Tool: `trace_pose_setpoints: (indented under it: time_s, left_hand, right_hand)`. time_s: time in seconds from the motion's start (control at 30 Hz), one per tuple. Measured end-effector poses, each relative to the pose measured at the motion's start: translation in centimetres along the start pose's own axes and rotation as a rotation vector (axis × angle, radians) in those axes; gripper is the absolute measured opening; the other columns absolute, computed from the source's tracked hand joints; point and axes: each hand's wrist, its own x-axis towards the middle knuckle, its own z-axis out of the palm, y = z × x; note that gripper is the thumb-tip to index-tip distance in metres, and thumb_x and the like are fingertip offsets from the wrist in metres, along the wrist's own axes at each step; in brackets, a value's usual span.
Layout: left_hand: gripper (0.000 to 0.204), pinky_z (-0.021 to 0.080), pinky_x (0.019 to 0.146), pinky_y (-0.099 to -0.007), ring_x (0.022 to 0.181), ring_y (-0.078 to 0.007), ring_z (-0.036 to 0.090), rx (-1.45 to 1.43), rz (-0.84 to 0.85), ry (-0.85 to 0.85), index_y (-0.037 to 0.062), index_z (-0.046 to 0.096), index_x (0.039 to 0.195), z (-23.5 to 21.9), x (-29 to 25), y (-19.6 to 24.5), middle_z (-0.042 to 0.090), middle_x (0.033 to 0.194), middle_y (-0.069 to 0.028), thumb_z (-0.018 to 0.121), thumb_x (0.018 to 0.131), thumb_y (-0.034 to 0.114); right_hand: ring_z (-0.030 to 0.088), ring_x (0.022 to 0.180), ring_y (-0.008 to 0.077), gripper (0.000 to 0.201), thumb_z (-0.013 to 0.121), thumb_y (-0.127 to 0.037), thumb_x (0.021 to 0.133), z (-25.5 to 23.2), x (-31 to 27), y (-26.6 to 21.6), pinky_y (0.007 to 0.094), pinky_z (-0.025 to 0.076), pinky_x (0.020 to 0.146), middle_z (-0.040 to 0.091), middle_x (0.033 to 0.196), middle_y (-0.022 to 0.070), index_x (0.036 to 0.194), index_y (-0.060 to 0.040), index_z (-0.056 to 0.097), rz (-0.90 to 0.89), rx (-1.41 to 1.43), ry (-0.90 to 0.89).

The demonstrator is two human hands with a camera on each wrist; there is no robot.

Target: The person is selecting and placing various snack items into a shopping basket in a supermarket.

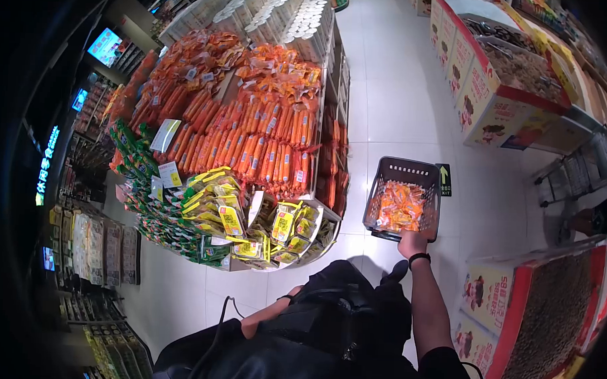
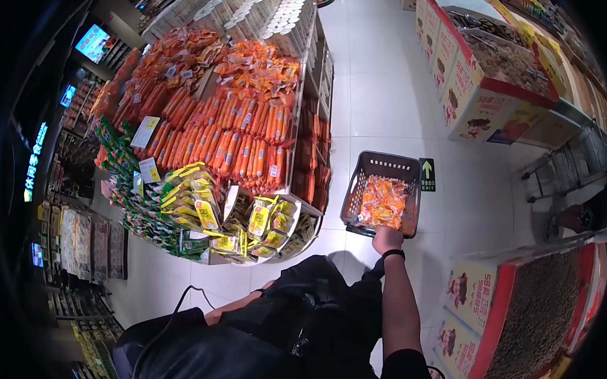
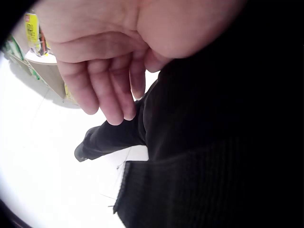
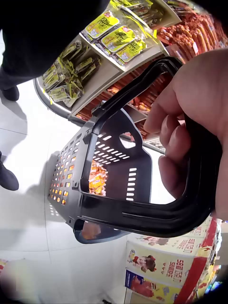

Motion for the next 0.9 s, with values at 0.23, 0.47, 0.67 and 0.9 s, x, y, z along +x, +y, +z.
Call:
trace_pose_setpoints:
  time_s: [0.23,0.47,0.67,0.9]
  left_hand:
    - [0.054,0.053,0.106,-0.0470,0.122,-0.0387,0.072,-0.111,-0.126,0.077,0.0039,0.078,0.125,0.2,-2.6,15.1,0.077,0.126,-0.0261,0.067,0.098,0.049]
    - [0.050,0.054,0.104,-0.0482,0.120,-0.0380,0.073,-0.376,-0.233,0.117,0.0039,0.078,0.122,5.2,4.9,16.2,0.077,0.124,-0.0267,0.065,0.100,0.047]
    - [0.049,0.054,0.103,-0.0488,0.120,-0.0384,0.073,-0.488,-0.194,0.154,0.0039,0.078,0.122,-0.1,14.2,25.0,0.077,0.125,-0.0265,0.064,0.102,0.046]
    - [0.045,0.054,0.100,-0.0503,0.121,-0.0415,0.072,-0.346,-0.138,0.239,0.0052,0.078,0.126,-9.2,23.8,30.0,0.077,0.125,-0.0257,0.058,0.105,0.041]
  right_hand:
    - [0.079,0.101,0.0357,0.025,0.067,-0.017,0.086,-6.9,12.4,4.9,0.0481,0.063,0.092,0.082,0.106,0.0165,0.102,-0.0138,0.085,-0.131,-0.085,0.002]
    - [0.079,0.103,0.0349,0.029,0.066,-0.018,0.083,-14.6,24.9,3.4,0.0482,0.062,0.093,0.082,0.105,0.0157,0.105,-0.0149,0.084,-0.210,-0.294,-0.153]
    - [0.079,0.098,0.0346,0.024,0.070,-0.022,0.081,-17.4,37.9,0.5,0.0481,0.063,0.089,0.082,0.098,0.0137,0.099,-0.0158,0.084,-0.184,-0.376,-0.168]
    - [0.079,0.106,0.0354,0.029,0.066,-0.023,0.089,-21.1,52.2,-6.2,0.0488,0.063,0.094,0.082,0.111,0.0170,0.108,-0.0109,0.085,-0.129,-0.438,-0.302]
